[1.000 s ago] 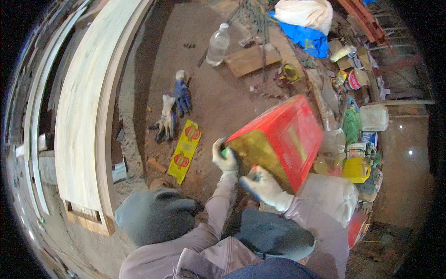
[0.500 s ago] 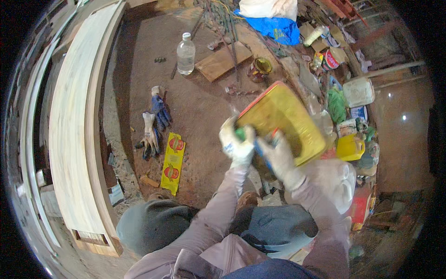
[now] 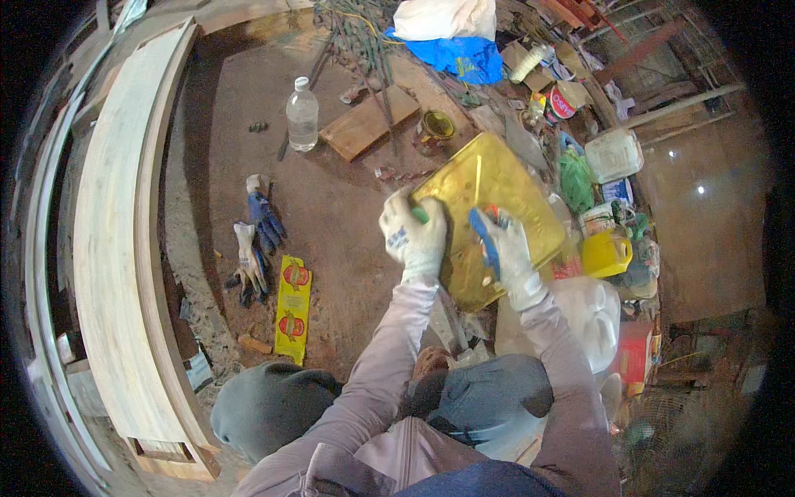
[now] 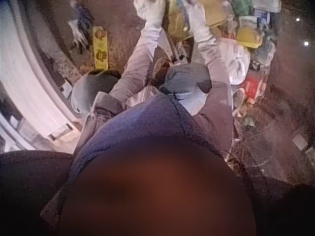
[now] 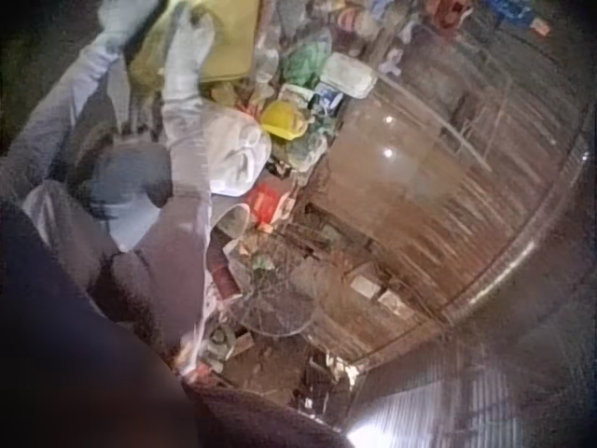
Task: The person picks up a plastic bottle and a red metal can, then uses a green scrubbing pad to wipe the exterior surfaces of the can repeatedly. The person handles the items one at a time and continues scrubbing the same can for the remainder of the clip.
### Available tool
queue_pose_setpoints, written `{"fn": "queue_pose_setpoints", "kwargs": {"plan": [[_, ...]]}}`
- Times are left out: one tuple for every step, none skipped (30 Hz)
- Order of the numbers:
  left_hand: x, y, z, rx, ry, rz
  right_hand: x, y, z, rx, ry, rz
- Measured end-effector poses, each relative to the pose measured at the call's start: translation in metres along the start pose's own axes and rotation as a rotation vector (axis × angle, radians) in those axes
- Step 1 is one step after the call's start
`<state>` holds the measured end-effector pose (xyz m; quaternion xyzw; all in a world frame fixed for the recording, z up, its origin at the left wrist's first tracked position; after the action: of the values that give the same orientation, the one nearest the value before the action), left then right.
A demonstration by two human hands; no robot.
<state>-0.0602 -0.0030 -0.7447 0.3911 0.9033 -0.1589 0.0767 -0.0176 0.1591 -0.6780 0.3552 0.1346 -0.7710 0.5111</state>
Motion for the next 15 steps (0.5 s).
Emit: {"fn": "queue_pose_setpoints", "kwargs": {"plan": [[0.004,-0.004,-0.011,0.067,-0.017,-0.002,0.002,-0.005,0.010,-0.153,0.110,-0.007],[0.005,-0.006,-0.002,-0.018,0.008,0.026,0.004,-0.002,0.012,-0.219,0.089,-0.095],[0.000,-0.004,0.005,-0.003,0.061,-0.003,0.017,0.005,0.013,-0.304,0.158,-0.081],[-0.010,-0.001,0.019,0.036,0.128,-0.042,0.030,0.014,0.008,-0.306,0.106,-0.040],[-0.020,0.004,0.043,0.021,0.212,-0.021,0.046,0.028,-0.008,-0.107,-0.208,0.061],[-0.034,0.010,0.069,0.030,0.310,-0.072,0.065,0.048,-0.019,-0.055,-0.134,0.141],[-0.045,0.019,0.103,-0.054,0.360,-0.091,0.080,0.069,-0.019,-0.115,-0.160,0.230],[-0.062,0.030,0.133,-0.123,0.406,-0.144,0.097,0.085,-0.027,-0.070,-0.060,0.354],[-0.071,0.038,0.156,-0.178,0.528,-0.178,0.114,0.102,-0.029,-0.082,-0.011,0.506],[-0.080,0.049,0.167,-0.175,0.539,-0.221,0.114,0.110,-0.028,-0.120,0.056,0.488],[-0.085,0.052,0.170,-0.134,0.543,-0.230,0.115,0.115,-0.025,-0.150,0.133,0.473],[-0.087,0.054,0.173,-0.205,0.489,-0.271,0.114,0.118,-0.027,-0.105,0.168,0.569],[-0.082,0.056,0.166,-0.272,0.396,-0.240,0.107,0.113,-0.028,0.025,0.135,0.563],[-0.078,0.049,0.149,-0.244,0.420,-0.263,0.093,0.102,-0.016,-0.044,0.036,0.475],[-0.071,0.039,0.129,-0.233,0.351,-0.245,0.082,0.090,-0.012,-0.016,0.034,0.401]]}}
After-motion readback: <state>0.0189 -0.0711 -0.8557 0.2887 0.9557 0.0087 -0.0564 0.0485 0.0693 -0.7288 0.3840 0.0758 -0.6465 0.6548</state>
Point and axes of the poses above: each hand's wrist, its own y-axis away from the middle knuckle, its own x-axis out of the palm, z = x × y, the point moved 7 cm from there along -y, towards the middle knuckle, and after that the axes turned 10 degrees about -z, right-handed, at the moved point
